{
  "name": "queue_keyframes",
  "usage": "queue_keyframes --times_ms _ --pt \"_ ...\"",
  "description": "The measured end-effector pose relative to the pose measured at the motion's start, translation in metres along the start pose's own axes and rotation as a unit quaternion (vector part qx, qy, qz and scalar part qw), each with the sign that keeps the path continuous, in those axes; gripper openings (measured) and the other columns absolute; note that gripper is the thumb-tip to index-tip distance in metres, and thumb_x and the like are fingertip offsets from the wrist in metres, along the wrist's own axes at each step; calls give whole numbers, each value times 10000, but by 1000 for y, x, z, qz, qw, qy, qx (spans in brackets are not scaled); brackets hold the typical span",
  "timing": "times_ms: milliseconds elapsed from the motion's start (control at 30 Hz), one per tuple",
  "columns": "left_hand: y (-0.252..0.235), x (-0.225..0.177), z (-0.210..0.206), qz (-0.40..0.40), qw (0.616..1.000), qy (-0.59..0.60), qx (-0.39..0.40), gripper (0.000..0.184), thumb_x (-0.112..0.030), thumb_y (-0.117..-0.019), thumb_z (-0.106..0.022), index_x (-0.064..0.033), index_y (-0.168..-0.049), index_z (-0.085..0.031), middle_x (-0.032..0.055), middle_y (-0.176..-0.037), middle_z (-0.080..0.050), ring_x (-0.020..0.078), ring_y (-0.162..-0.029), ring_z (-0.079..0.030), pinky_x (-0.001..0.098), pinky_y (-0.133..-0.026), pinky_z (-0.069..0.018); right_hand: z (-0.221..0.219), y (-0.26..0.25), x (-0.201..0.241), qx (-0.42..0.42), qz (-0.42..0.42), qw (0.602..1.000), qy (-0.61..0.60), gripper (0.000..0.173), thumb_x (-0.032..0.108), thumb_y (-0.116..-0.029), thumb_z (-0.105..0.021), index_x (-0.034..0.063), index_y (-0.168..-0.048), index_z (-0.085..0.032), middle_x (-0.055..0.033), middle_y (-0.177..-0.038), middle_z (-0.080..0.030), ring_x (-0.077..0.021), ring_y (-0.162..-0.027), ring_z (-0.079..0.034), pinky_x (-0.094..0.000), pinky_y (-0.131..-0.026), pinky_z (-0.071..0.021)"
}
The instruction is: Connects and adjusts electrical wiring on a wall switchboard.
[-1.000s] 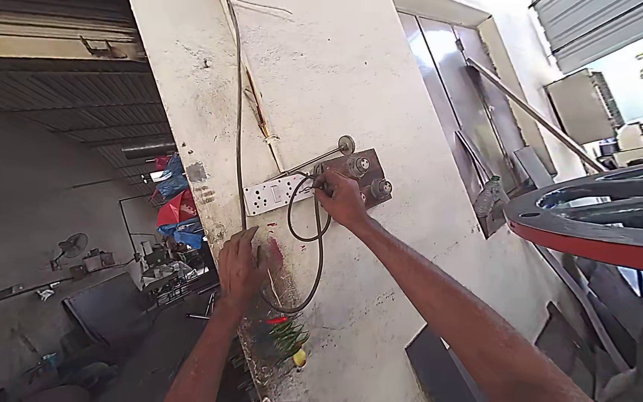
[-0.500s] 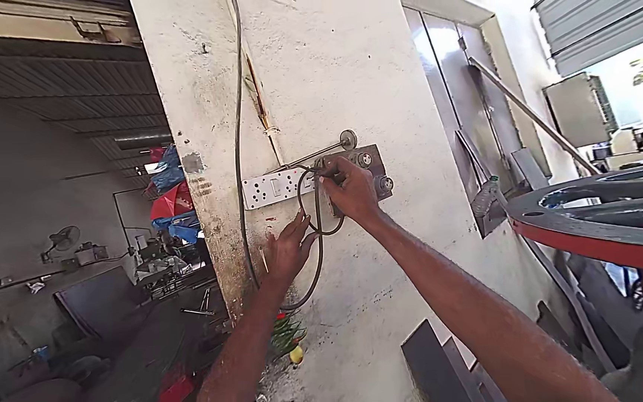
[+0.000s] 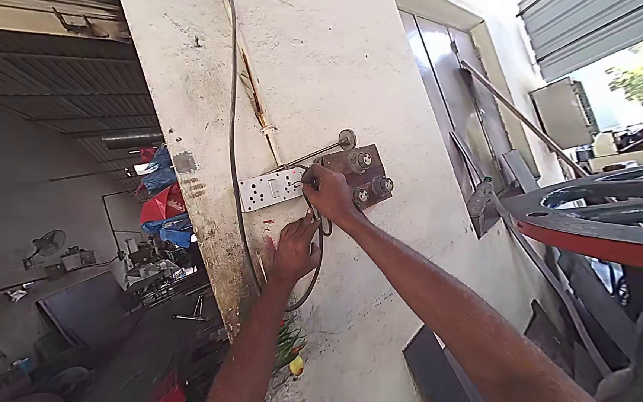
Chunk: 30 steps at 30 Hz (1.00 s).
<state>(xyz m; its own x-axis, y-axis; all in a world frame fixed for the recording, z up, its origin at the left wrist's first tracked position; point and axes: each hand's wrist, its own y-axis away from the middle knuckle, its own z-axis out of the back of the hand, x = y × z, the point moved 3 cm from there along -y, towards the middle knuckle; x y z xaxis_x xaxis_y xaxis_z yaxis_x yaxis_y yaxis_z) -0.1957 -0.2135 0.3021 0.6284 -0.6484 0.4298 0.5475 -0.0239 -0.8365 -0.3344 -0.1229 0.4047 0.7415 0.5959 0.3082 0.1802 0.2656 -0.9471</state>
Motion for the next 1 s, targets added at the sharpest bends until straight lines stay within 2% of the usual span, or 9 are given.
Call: queue_keyframes --times_ms 200,333,400,600,733,800,867,1000 --pt "0 -2 -1 -11 1000 -4 -14 587 -266 -822 -600 -176 -1401 -641 21 -1502 -570 187 -1283 -612 428 -1097 -447 -7 -7 -5 -6 13 1000 18 63 193 -933 -667 157 -977 -693 -27 -857 -686 -203 -731 -662 -474 -650 -558" --pt "-1 -3 0 -12 1000 -10 -9 596 -265 -816 -614 -163 -1403 -638 24 -1493 -579 184 -1274 -620 427 -1095 -450 -9 -6 -5 -10 17 1000 -4 50 181 -931 -684 158 -974 -693 -22 -854 -686 -189 -717 -658 -453 -639 -561" --pt "-1 -4 1 -18 1000 -13 -15 589 -263 -808 -624 -148 -1386 -651 34 -1477 -594 190 -1257 -633 426 -1087 -460 -10 0 -3 -15 24 1000 -3 47 167 -942 -696 154 -986 -691 -41 -850 -683 -209 -706 -658 -468 -612 -552" --pt "-1 -5 0 -23 999 -19 -26 579 -258 -791 -632 -136 -1356 -670 44 -1429 -632 184 -1239 -647 424 -1081 -470 -15 2 -3 -35 18 999 2 43 150 -932 -704 138 -972 -694 -57 -841 -685 -226 -708 -662 -476 -622 -553" --pt "-1 -4 -1 -22 999 -25 -23 587 -269 -783 -651 -139 -1355 -668 43 -1417 -640 190 -1236 -647 434 -1085 -465 -21 2 -3 -34 20 999 3 72 148 -935 -709 150 -1006 -698 -55 -917 -700 -235 -796 -681 -488 -684 -565" --pt "-1 -4 0 -24 999 -28 -25 593 -273 -779 -650 -139 -1357 -667 45 -1421 -637 190 -1232 -650 433 -1080 -468 -21 3 -5 -35 50 998 2 118 142 -954 -700 168 -1067 -723 -39 -984 -723 -213 -851 -697 -465 -748 -584" --pt "-1 -4 -1 -22 999 -29 -21 607 -280 -778 -651 -145 -1370 -659 47 -1440 -623 187 -1239 -646 430 -1083 -464 -19 4 -9 -35 83 996 -5 98 170 -973 -703 147 -1062 -740 -51 -1012 -727 -206 -875 -703 -448 -787 -591" --pt "-2 -3 -2 -19 999 -27 -10 631 -294 -774 -659 -145 -1387 -648 50 -1459 -608 183 -1243 -641 427 -1088 -453 -15 3 -16 -33 103 994 -28 106 188 -975 -708 107 -1028 -752 -64 -986 -711 -182 -842 -686 -393 -785 -589"
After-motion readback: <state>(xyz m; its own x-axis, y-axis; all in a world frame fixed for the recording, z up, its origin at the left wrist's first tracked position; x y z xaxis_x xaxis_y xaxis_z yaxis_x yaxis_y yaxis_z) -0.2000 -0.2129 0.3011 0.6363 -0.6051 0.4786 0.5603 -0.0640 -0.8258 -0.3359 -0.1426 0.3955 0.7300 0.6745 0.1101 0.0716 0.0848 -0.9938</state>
